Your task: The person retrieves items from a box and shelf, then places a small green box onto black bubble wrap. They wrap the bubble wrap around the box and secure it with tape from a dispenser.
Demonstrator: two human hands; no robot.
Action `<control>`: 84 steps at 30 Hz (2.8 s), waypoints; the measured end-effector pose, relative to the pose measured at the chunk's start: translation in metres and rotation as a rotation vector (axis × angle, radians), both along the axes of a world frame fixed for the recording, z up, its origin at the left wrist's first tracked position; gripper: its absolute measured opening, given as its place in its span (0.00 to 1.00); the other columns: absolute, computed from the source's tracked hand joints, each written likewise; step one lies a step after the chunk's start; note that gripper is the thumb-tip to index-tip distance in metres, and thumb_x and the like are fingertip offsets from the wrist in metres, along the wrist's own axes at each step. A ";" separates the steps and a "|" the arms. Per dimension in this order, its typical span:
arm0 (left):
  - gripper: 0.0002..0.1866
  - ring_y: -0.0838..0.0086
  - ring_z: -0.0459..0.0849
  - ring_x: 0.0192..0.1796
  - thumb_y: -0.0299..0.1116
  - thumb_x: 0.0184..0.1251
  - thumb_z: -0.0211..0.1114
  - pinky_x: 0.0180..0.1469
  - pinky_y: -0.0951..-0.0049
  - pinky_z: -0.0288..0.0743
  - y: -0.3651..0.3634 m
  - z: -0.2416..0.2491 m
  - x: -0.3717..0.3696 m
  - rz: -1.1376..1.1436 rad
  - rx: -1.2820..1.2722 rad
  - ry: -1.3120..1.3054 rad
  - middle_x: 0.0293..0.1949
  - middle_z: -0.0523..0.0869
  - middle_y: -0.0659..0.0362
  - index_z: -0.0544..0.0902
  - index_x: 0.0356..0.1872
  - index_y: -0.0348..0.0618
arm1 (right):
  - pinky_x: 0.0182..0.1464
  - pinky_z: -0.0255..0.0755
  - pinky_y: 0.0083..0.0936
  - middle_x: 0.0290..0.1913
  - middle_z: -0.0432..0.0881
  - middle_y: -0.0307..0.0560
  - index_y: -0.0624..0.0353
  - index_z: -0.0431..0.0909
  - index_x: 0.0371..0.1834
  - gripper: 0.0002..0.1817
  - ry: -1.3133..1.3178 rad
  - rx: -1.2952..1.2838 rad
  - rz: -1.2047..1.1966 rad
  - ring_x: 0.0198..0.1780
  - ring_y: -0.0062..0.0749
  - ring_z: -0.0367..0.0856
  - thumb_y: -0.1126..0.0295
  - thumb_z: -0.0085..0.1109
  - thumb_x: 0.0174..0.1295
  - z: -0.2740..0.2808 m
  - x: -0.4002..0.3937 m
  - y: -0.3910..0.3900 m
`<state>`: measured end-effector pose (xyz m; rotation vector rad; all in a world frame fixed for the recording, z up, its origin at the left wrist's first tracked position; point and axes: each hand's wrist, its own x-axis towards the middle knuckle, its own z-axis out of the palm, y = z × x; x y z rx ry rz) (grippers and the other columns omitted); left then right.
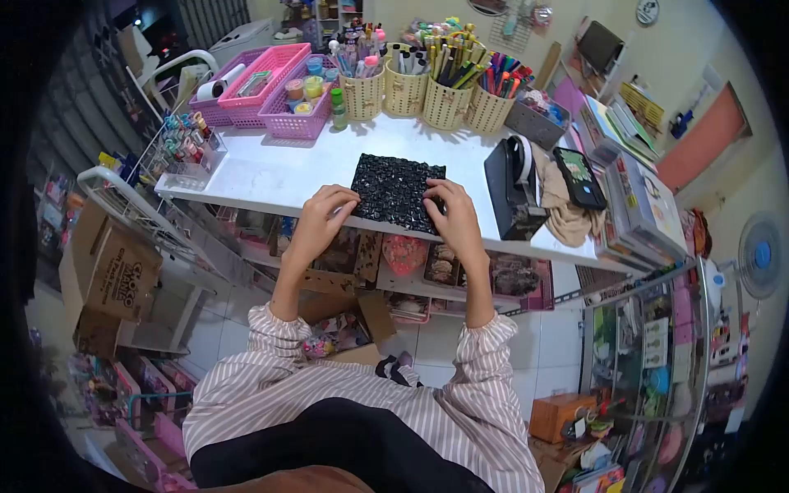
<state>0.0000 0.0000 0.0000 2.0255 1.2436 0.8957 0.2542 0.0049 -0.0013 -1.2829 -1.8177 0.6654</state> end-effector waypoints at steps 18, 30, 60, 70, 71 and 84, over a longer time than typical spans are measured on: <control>0.15 0.71 0.69 0.61 0.38 0.62 0.60 0.59 0.67 0.51 0.002 -0.010 0.030 0.205 0.392 0.204 0.54 0.77 0.63 0.81 0.49 0.48 | 0.66 0.43 0.59 0.53 0.77 0.40 0.57 0.80 0.44 0.12 -0.223 0.423 -0.175 0.58 0.37 0.72 0.65 0.54 0.61 -0.007 -0.002 -0.012; 0.21 0.66 0.62 0.68 0.40 0.70 0.48 0.63 0.45 0.54 0.029 0.010 0.056 0.023 0.411 0.445 0.64 0.68 0.61 0.69 0.62 0.50 | 0.65 0.46 0.60 0.60 0.72 0.41 0.55 0.76 0.50 0.15 -0.371 0.253 -0.251 0.61 0.37 0.69 0.65 0.51 0.62 0.010 -0.028 -0.010; 0.20 0.63 0.59 0.70 0.40 0.71 0.49 0.68 0.69 0.51 0.047 0.000 0.045 0.140 0.180 -0.175 0.61 0.72 0.54 0.73 0.59 0.43 | 0.40 0.73 0.36 0.39 0.81 0.57 0.66 0.76 0.42 0.13 -0.093 -0.247 -0.391 0.38 0.49 0.80 0.72 0.56 0.53 -0.322 0.110 -0.095; 0.19 0.73 0.74 0.55 0.42 0.72 0.48 0.60 0.75 0.62 0.045 -0.001 0.045 0.422 0.179 -0.189 0.50 0.80 0.56 0.78 0.51 0.40 | 0.54 0.66 0.47 0.57 0.72 0.52 0.61 0.73 0.48 0.16 -0.656 -0.417 -0.307 0.56 0.45 0.72 0.71 0.47 0.56 -0.353 0.146 -0.050; 0.19 0.73 0.75 0.54 0.42 0.72 0.49 0.59 0.75 0.63 0.047 -0.003 0.042 0.433 0.224 -0.193 0.50 0.81 0.56 0.78 0.51 0.40 | 0.53 0.66 0.46 0.54 0.73 0.52 0.61 0.73 0.49 0.17 -0.668 -0.379 -0.339 0.55 0.44 0.72 0.71 0.50 0.55 -0.355 0.144 -0.050; 0.18 0.74 0.76 0.52 0.39 0.72 0.49 0.57 0.76 0.65 0.054 -0.012 0.031 0.487 0.238 -0.181 0.47 0.81 0.54 0.78 0.49 0.35 | 0.49 0.65 0.45 0.51 0.75 0.47 0.51 0.76 0.46 0.14 -0.432 -0.110 -0.079 0.50 0.42 0.75 0.70 0.53 0.55 -0.354 0.091 -0.023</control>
